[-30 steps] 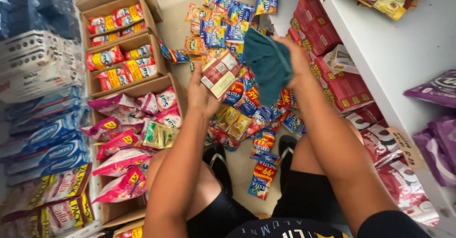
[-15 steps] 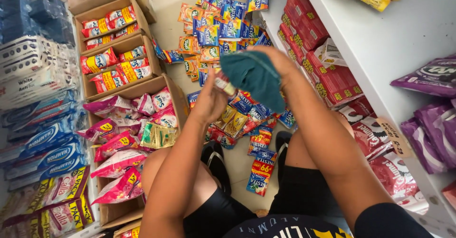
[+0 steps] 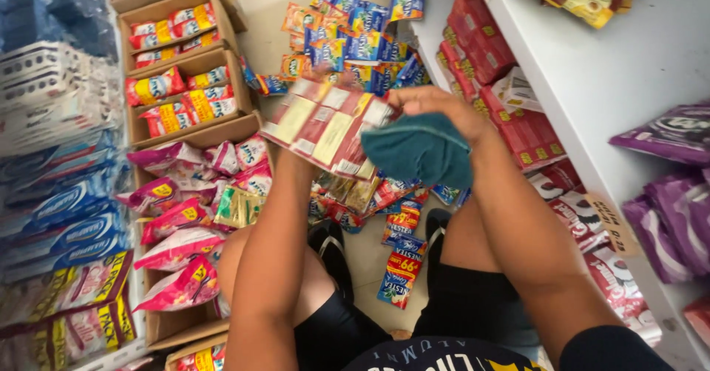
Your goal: Cleaning and organizing small product packets on a lower shelf in a grocery store using a cloth
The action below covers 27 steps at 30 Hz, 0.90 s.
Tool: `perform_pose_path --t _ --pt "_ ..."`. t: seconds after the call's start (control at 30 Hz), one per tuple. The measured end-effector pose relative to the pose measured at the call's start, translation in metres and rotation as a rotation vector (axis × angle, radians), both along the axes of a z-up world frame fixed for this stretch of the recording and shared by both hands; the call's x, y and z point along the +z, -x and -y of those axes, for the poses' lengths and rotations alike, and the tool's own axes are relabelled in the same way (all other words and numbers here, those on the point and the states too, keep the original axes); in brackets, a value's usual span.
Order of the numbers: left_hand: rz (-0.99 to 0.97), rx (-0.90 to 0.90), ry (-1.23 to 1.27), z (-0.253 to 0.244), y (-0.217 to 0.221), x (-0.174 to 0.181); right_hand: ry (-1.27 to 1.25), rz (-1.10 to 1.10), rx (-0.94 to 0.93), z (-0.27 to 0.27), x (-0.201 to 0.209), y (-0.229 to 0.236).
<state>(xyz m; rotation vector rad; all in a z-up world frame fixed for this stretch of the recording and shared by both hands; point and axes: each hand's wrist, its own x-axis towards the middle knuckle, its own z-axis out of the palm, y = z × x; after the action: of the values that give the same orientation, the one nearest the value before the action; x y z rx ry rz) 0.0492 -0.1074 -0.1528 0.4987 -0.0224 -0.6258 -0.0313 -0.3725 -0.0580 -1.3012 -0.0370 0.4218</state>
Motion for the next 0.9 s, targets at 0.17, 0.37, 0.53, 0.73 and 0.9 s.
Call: perform_pose_path --t 0.17,0.37,0.53,0.73,0.9 --pt "0.442 0.033 0.466 -0.023 0.003 0.043 0.077 -0.105 0.139 -0.045 -0.047 -0.012" --pt "0.003 0.279 0.092 -0.02 0.038 0.13 0.062 -0.153 0.016 -0.074 -0.027 -0.017" --pt "0.013 0.285 0.23 -0.032 0.016 0.083 0.174 0.066 -0.416 -0.079 0.004 -0.005" --pt "0.404 -0.064 0.666 0.001 -0.013 -0.003 0.407 1.007 -0.426 -0.15 0.006 0.039" --pt "0.531 -0.11 0.041 0.001 0.039 0.035 0.789 1.198 -0.497 -0.161 -0.036 0.019"
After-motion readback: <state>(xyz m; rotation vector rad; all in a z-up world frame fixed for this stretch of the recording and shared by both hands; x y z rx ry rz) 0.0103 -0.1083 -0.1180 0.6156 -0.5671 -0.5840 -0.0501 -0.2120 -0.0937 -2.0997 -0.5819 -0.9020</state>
